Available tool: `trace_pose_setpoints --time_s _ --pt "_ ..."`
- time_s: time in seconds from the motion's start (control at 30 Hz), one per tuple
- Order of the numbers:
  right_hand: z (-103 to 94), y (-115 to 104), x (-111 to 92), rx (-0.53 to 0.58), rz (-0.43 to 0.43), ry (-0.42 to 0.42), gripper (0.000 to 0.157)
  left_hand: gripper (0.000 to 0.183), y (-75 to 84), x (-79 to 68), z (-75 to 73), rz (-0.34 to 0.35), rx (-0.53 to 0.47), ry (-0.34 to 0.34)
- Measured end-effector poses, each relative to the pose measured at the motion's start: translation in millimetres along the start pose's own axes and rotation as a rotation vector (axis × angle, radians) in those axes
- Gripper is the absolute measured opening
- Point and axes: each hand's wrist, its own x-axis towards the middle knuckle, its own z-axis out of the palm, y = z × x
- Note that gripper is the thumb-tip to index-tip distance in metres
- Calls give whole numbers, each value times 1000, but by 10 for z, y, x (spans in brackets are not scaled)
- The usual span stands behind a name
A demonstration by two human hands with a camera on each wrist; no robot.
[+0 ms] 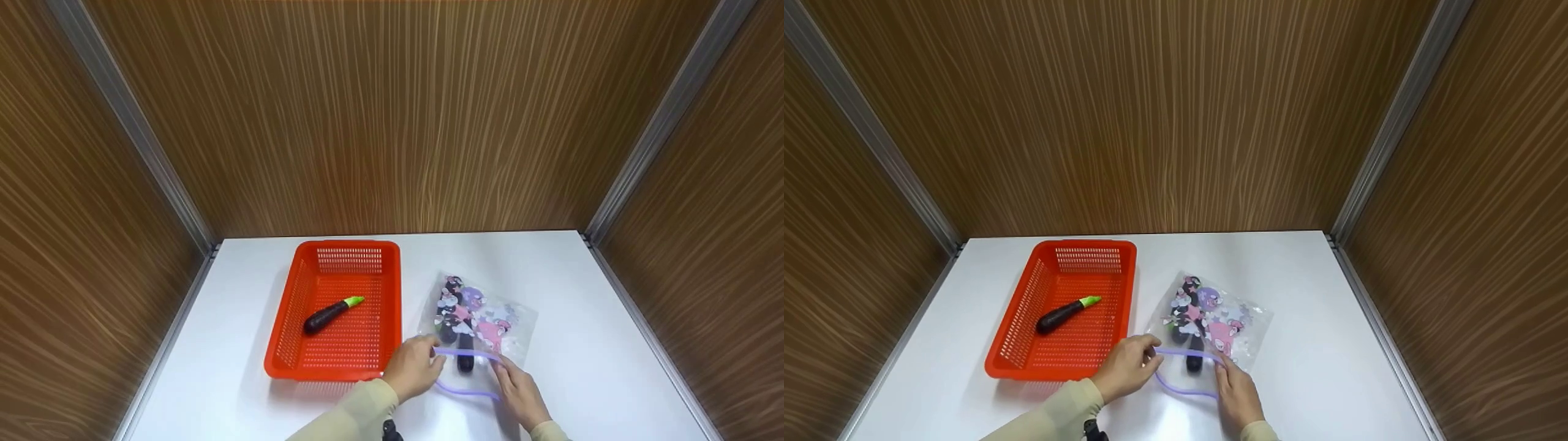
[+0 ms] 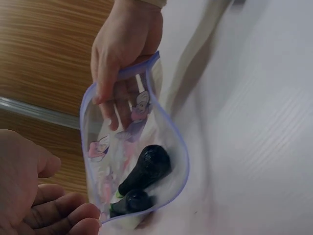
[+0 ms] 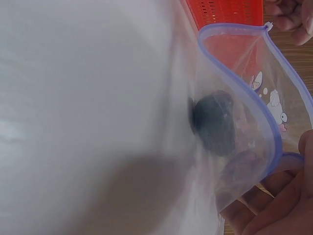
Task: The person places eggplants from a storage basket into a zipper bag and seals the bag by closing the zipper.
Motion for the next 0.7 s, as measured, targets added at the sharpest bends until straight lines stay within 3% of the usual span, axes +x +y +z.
trace_pose_setpoints --time_s 0.2,0.4,0.7 --pt "-8 -5 6 -2 3 16 46 21 -66 -10 -194 38 5 69" --pt "-13 -6 3 -7 16 20 46 25 -150 -27 -371 1 -20 69" --pt "-15 -15 -13 -15 29 19 46 25 -384 -15 -580 -64 -16 128"
